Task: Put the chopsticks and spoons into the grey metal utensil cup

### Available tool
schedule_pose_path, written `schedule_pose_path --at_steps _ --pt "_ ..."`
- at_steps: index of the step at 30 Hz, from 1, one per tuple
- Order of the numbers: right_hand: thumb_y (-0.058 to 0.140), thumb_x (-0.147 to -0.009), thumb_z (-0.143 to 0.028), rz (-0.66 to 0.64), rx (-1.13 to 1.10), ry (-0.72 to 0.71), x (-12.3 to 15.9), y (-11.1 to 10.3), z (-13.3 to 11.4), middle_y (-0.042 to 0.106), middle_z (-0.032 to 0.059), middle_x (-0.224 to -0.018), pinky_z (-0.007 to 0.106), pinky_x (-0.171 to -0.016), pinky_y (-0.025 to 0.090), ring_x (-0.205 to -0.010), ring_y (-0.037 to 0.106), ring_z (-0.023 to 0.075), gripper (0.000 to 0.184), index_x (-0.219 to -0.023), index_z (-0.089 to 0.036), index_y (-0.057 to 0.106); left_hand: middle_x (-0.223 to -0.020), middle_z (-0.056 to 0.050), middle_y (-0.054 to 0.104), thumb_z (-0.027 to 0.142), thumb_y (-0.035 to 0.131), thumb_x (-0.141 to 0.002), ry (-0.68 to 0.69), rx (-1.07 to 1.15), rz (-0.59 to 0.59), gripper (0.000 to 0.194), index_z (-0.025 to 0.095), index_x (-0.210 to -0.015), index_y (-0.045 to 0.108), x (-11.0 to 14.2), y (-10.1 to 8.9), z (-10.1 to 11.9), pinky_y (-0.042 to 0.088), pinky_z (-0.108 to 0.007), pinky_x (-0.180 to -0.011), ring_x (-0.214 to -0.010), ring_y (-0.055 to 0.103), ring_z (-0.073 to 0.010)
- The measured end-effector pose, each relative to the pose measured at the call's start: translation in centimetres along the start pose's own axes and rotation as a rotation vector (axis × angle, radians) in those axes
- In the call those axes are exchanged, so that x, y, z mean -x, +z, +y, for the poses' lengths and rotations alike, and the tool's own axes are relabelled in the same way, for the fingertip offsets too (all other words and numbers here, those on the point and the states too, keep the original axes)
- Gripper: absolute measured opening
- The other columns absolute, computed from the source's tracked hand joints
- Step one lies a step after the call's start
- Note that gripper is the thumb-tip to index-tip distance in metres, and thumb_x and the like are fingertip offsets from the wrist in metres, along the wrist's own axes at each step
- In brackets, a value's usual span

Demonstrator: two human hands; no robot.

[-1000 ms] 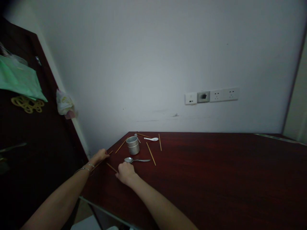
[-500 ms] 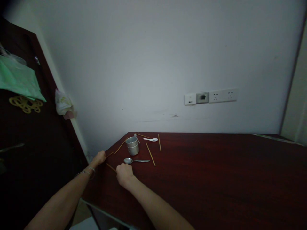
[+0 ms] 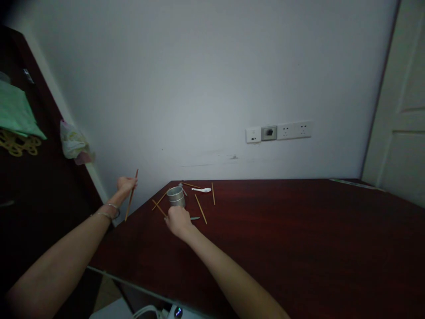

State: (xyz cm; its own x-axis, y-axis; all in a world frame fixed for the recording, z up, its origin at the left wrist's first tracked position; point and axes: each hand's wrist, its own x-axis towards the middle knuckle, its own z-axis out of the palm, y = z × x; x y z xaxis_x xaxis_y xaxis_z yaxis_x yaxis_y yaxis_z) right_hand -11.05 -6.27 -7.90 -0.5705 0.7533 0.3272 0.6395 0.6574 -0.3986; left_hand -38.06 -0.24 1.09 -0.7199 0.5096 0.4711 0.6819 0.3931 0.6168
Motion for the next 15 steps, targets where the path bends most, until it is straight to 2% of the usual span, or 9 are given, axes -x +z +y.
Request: schedule_pose_path --at_steps 2,3,5,7,9,12,15 --pt "0.052 -0.075 -0.027 0.039 -0.068 0.025 0.0 -1.8 1.5 0.068 0.0099 -0.084 0.025 -0.065 0.045 -0.079 0.063 0.0198 0.020 -0.082 -0.017 0.068 -0.064 -0.006 0.058 0.015 0.049 -0.075 -0.023 0.102 0.013 0.014 0.006 -0.082 0.055 -0.5 -0.9 3.6 0.047 -0.025 -0.052 -0.055 0.056 -0.0127" --pt "0.053 -0.075 -0.026 0.069 -0.104 0.049 0.1 -2.8 2.4 0.068 0.0088 -0.080 0.023 -0.064 0.044 -0.078 0.063 0.0187 0.019 -0.081 -0.017 0.068 -0.064 -0.004 0.055 0.012 0.051 -0.074 -0.047 0.304 0.055 0.012 0.005 -0.083 0.054 -0.5 -1.4 5.4 0.047 -0.025 -0.053 -0.054 0.054 -0.0107" --pt "0.053 -0.075 -0.029 0.132 -0.197 0.068 0.4 -4.8 4.5 0.068 0.0062 -0.070 0.021 -0.061 0.043 -0.071 0.063 0.0164 0.020 -0.079 -0.017 0.069 -0.063 0.000 0.051 0.006 0.053 -0.073 -0.005 0.693 0.074 0.012 0.003 -0.085 0.052 -0.2 -2.2 9.1 0.049 -0.030 -0.059 -0.052 0.050 -0.0072" --pt "0.054 -0.074 -0.031 0.191 -0.286 0.087 1.0 -6.7 6.8 0.066 0.0044 -0.062 0.019 -0.057 0.043 -0.063 0.063 0.0140 0.021 -0.076 -0.016 0.069 -0.064 0.003 0.048 0.005 0.052 -0.075 0.056 0.799 0.025 0.015 0.003 -0.089 0.050 0.6 -2.8 12.8 0.049 -0.030 -0.063 -0.052 0.047 -0.0039" --pt "0.056 -0.073 -0.032 0.264 -0.379 0.157 1.9 -8.6 9.2 0.066 0.0038 -0.059 0.018 -0.054 0.043 -0.057 0.062 0.0126 0.022 -0.077 -0.014 0.069 -0.066 0.003 0.048 0.007 0.054 -0.076 0.115 0.892 -0.074 0.017 0.004 -0.092 0.049 2.1 -2.8 16.2 0.050 -0.029 -0.064 -0.053 0.049 -0.0033" --pt "0.061 -0.069 -0.031 0.348 -0.490 0.291 3.5 -11.1 12.7 0.067 0.0057 -0.065 0.018 -0.050 0.044 -0.055 0.062 0.0126 0.024 -0.080 -0.011 0.068 -0.067 0.001 0.051 0.006 0.056 -0.074 0.174 1.013 -0.251 0.017 0.005 -0.090 0.051 5.2 -1.3 20.6 0.052 -0.029 -0.064 -0.056 0.052 -0.0042" --pt "0.063 -0.068 -0.027 0.407 -0.615 0.411 5.4 -12.8 15.8 0.068 0.0080 -0.070 0.018 -0.047 0.045 -0.055 0.062 0.0122 0.025 -0.083 -0.008 0.067 -0.066 -0.001 0.055 0.005 0.059 -0.071 0.188 1.090 -0.415 0.016 0.005 -0.086 0.054 9.6 2.0 23.5 0.053 -0.033 -0.064 -0.056 0.055 -0.0071"
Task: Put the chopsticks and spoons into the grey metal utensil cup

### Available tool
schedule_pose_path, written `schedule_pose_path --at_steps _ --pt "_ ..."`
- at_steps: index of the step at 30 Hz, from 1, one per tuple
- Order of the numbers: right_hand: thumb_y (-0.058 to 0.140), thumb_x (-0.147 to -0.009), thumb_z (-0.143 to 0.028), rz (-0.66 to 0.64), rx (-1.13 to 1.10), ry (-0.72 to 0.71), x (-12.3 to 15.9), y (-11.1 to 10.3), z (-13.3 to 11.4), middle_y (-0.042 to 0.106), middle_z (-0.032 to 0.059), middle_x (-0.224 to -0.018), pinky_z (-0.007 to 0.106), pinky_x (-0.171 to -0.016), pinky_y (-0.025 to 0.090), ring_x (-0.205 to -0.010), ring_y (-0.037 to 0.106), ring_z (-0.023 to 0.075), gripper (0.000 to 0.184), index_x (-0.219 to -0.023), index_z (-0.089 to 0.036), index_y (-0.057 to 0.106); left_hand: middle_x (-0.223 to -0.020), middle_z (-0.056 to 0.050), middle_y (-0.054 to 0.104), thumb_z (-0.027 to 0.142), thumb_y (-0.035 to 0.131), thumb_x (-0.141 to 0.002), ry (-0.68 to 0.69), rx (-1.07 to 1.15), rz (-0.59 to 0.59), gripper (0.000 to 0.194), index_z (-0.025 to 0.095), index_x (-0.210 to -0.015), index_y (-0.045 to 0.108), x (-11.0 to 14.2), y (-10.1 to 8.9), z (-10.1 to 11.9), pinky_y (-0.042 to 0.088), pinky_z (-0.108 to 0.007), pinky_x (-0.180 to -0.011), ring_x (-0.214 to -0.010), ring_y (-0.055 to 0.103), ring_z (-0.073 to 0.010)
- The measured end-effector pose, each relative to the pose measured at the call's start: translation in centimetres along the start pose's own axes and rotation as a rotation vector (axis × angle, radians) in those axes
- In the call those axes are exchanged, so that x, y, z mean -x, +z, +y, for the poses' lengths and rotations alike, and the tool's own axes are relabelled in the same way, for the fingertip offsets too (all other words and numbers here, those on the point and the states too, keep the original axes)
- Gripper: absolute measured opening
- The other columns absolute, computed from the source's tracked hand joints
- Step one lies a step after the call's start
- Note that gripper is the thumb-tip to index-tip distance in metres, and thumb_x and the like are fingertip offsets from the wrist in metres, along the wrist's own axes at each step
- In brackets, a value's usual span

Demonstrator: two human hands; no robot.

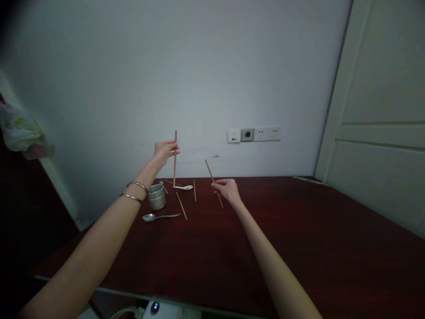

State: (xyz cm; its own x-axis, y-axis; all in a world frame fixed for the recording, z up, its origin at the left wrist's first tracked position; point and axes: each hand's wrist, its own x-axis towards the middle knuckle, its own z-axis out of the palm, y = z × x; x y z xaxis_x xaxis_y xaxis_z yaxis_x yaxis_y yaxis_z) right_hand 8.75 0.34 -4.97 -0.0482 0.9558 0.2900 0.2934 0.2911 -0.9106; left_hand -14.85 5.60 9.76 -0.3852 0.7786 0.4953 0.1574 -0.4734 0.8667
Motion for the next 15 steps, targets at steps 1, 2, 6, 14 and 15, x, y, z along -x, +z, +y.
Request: schedule_pose_path --at_steps 1,2,6,14,15 --pt "0.063 -0.068 -0.027 0.020 -0.031 0.036 0.0 -0.9 0.6 0.068 0.0081 -0.070 0.017 -0.046 0.044 -0.055 0.062 0.0120 0.025 -0.084 -0.008 0.066 -0.065 -0.002 0.056 0.004 0.059 -0.070 -0.023 0.032 -0.045 0.015 0.005 -0.085 0.054 1.0 1.7 -1.1 0.053 -0.034 -0.064 -0.056 0.056 -0.0078" --pt "0.064 -0.068 -0.027 0.039 -0.059 0.069 0.0 -1.7 1.3 0.068 0.0080 -0.069 0.017 -0.045 0.044 -0.054 0.062 0.0118 0.025 -0.084 -0.008 0.066 -0.065 -0.003 0.057 0.004 0.060 -0.070 -0.086 0.105 -0.111 0.015 0.005 -0.084 0.055 2.2 3.3 -2.4 0.052 -0.034 -0.065 -0.056 0.056 -0.0082" --pt "0.067 -0.066 -0.026 0.072 -0.169 0.204 0.4 -3.4 4.4 0.067 0.0077 -0.067 0.014 -0.040 0.041 -0.052 0.060 0.0105 0.025 -0.084 -0.009 0.066 -0.057 -0.002 0.057 0.004 0.064 -0.066 -0.458 0.300 -0.248 0.013 0.007 -0.077 0.058 7.3 8.3 -8.4 0.052 -0.030 -0.064 -0.051 0.056 -0.0082" --pt "0.065 -0.068 -0.023 0.051 -0.300 0.380 1.5 -2.2 9.0 0.063 0.0029 -0.063 0.013 -0.036 0.036 -0.048 0.057 0.0078 0.019 -0.082 -0.012 0.062 -0.062 -0.008 0.062 0.002 0.058 -0.072 -0.684 0.365 -0.259 0.011 0.006 -0.081 0.055 14.0 10.6 -16.5 0.053 -0.030 -0.063 -0.057 0.062 -0.0146" --pt "0.064 -0.068 -0.023 0.051 -0.292 0.385 1.6 -1.9 9.2 0.062 0.0024 -0.062 0.013 -0.035 0.036 -0.047 0.056 0.0077 0.018 -0.081 -0.011 0.061 -0.063 -0.009 0.063 0.002 0.057 -0.072 -0.709 0.375 -0.250 0.013 0.006 -0.084 0.054 14.4 10.6 -17.1 0.052 -0.030 -0.064 -0.059 0.063 -0.0156"
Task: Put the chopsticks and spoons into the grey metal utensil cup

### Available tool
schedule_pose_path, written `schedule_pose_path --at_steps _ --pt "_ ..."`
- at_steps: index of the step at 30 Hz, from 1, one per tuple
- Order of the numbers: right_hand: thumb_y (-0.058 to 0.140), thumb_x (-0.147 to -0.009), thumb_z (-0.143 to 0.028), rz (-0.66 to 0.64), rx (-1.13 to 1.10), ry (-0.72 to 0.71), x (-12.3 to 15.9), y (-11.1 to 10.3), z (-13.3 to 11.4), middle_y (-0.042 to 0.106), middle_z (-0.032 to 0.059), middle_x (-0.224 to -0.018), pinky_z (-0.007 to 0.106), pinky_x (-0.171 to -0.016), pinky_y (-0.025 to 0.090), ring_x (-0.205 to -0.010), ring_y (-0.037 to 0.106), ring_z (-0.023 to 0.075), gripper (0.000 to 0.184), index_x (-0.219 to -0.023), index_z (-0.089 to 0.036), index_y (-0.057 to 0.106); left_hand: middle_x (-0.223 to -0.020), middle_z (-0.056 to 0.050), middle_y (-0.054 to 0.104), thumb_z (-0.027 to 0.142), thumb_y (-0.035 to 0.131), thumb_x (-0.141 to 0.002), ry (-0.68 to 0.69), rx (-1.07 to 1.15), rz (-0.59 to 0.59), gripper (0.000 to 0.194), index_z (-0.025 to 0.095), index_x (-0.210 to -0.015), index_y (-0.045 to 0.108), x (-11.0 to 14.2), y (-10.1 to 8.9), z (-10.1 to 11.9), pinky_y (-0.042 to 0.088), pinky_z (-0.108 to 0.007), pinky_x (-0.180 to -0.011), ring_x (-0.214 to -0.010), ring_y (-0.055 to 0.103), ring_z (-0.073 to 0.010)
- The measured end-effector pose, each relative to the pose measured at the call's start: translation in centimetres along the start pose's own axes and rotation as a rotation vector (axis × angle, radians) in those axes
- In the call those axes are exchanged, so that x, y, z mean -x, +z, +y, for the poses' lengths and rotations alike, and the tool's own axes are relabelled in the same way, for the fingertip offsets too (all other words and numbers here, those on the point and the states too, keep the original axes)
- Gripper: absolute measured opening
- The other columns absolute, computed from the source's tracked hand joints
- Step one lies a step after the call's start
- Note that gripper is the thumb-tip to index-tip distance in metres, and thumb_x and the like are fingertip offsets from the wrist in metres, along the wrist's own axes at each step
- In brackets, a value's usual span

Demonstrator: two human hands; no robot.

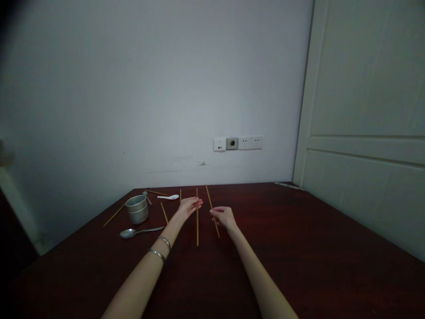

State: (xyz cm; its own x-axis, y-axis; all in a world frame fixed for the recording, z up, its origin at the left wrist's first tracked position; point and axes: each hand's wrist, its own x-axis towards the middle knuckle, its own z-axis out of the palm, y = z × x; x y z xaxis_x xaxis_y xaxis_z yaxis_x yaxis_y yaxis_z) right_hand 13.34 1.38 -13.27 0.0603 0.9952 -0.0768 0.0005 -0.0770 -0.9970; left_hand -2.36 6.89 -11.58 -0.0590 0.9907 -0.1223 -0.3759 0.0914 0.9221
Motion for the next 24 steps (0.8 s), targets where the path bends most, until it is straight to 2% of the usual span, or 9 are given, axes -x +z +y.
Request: schedule_pose_path --at_steps 6,15,24 --pt "0.064 -0.069 -0.022 -0.028 0.063 0.043 0.7 1.6 0.8 0.059 0.0003 -0.060 0.015 -0.037 0.040 -0.047 0.056 0.0082 0.019 -0.083 -0.012 0.058 -0.067 -0.012 0.065 0.002 0.058 -0.072 -0.050 0.059 0.003 0.018 0.005 -0.089 0.052 -0.1 -0.5 -2.3 0.052 -0.030 -0.065 -0.063 0.065 -0.0189" --pt "0.066 -0.066 -0.022 -0.052 0.116 0.056 2.0 2.9 0.9 0.058 -0.0005 -0.058 0.016 -0.038 0.044 -0.051 0.059 0.0103 0.021 -0.082 -0.012 0.057 -0.061 -0.009 0.063 -0.002 0.053 -0.073 -0.061 0.106 0.017 0.015 0.005 -0.087 0.051 1.0 -0.4 -2.3 0.052 -0.031 -0.064 -0.058 0.064 -0.0181" --pt "0.072 -0.061 -0.024 -0.104 0.111 0.070 1.8 3.4 1.6 0.060 -0.0009 -0.055 0.016 -0.036 0.046 -0.048 0.060 0.0113 0.026 -0.078 -0.012 0.055 -0.063 -0.010 0.065 -0.001 0.054 -0.072 -0.057 0.112 -0.030 0.013 0.006 -0.083 0.052 1.0 -0.6 -2.5 0.051 -0.029 -0.064 -0.060 0.065 -0.0183"
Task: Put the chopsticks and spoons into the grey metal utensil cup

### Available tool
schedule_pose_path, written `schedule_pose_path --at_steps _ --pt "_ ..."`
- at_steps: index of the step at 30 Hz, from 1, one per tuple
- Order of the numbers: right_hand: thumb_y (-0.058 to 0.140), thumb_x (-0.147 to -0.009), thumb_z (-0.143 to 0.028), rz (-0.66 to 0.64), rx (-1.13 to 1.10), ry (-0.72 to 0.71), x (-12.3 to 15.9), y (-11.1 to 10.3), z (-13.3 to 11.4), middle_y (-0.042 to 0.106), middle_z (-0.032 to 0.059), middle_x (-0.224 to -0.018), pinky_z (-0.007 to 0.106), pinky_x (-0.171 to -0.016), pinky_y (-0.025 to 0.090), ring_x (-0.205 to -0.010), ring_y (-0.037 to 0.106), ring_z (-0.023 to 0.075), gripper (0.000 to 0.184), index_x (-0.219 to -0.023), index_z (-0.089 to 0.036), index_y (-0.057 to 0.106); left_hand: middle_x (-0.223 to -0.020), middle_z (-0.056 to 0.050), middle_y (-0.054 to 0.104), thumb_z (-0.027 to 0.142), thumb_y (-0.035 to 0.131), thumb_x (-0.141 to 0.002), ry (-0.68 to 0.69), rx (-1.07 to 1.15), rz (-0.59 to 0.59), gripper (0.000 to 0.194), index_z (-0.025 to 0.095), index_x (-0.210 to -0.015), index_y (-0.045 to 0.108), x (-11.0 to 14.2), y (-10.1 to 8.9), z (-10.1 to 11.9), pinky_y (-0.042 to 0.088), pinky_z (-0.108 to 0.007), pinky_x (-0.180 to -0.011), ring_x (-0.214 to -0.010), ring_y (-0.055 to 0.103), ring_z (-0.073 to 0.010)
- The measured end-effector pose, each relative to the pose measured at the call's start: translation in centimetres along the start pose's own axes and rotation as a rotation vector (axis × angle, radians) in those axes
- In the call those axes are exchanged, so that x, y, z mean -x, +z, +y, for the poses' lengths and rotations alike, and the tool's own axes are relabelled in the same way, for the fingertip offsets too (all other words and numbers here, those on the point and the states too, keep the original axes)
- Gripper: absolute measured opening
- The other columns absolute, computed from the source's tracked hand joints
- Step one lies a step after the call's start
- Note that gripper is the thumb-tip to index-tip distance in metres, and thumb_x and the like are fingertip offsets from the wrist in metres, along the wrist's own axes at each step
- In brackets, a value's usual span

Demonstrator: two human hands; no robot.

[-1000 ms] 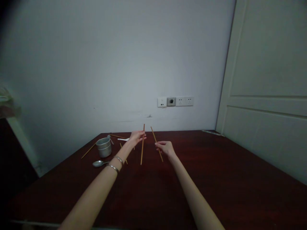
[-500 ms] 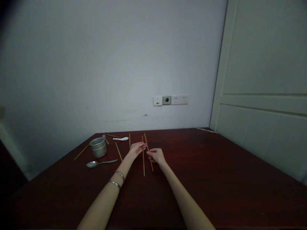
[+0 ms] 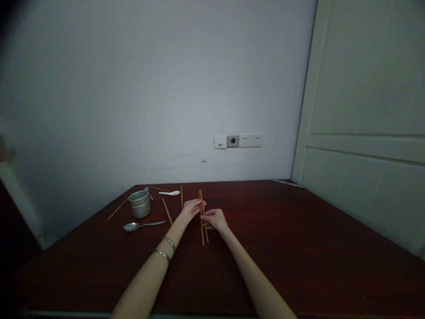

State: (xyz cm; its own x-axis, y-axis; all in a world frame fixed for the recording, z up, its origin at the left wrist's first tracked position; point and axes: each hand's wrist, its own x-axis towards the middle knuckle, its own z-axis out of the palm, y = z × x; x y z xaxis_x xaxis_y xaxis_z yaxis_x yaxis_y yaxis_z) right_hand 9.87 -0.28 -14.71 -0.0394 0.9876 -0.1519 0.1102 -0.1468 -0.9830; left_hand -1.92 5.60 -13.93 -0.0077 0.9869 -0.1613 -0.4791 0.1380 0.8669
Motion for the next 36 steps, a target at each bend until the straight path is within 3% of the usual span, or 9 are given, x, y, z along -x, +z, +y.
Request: schedule_pose_path --at_steps 8,16,24,30,36 --pt "0.074 -0.058 -0.026 -0.005 0.028 0.011 -0.3 0.4 0.4 0.059 -0.0014 -0.052 0.015 -0.037 0.046 -0.044 0.058 0.0089 0.028 -0.075 -0.012 0.056 -0.063 -0.010 0.065 -0.002 0.053 -0.072 0.008 -0.041 0.016 0.016 0.006 -0.086 0.050 0.1 0.0 -0.1 0.052 -0.031 -0.064 -0.060 0.065 -0.0191" --pt "0.072 -0.059 -0.021 -0.044 -0.035 0.025 0.8 0.6 -0.2 0.058 -0.0025 -0.050 0.013 -0.034 0.042 -0.040 0.054 0.0064 0.023 -0.071 -0.011 0.056 -0.060 -0.010 0.064 0.002 0.059 -0.069 0.072 -0.194 0.028 0.008 0.007 -0.072 0.054 0.4 0.2 -0.2 0.052 -0.028 -0.060 -0.057 0.064 -0.0178" --pt "0.070 -0.060 -0.019 -0.061 0.065 0.016 0.9 1.2 -0.2 0.056 -0.0023 -0.043 0.011 -0.030 0.037 -0.039 0.055 0.0078 0.016 -0.060 -0.012 0.055 -0.043 -0.005 0.057 0.012 0.068 -0.059 0.142 -0.530 0.087 0.016 0.011 -0.048 0.056 0.1 -0.3 -0.5 0.047 -0.025 -0.051 -0.050 0.061 -0.0195" --pt "0.069 -0.060 -0.019 -0.062 0.149 0.018 0.8 1.5 0.2 0.057 -0.0018 -0.043 0.012 -0.031 0.038 -0.038 0.054 0.0076 0.016 -0.058 -0.012 0.054 -0.052 -0.008 0.061 0.018 0.068 -0.056 0.269 -1.108 0.199 0.015 0.015 -0.047 0.057 -0.4 -1.0 -0.5 0.047 -0.027 -0.061 -0.072 0.064 -0.0253" --pt "0.069 -0.059 -0.019 -0.080 0.240 0.005 1.0 1.5 0.0 0.057 -0.0014 -0.040 0.015 -0.032 0.044 -0.040 0.057 0.0113 0.016 -0.056 -0.013 0.055 -0.054 -0.009 0.062 0.016 0.069 -0.054 0.316 -1.222 0.215 0.015 0.016 -0.047 0.056 0.0 -0.9 -0.7 0.046 -0.028 -0.065 -0.075 0.063 -0.0258"
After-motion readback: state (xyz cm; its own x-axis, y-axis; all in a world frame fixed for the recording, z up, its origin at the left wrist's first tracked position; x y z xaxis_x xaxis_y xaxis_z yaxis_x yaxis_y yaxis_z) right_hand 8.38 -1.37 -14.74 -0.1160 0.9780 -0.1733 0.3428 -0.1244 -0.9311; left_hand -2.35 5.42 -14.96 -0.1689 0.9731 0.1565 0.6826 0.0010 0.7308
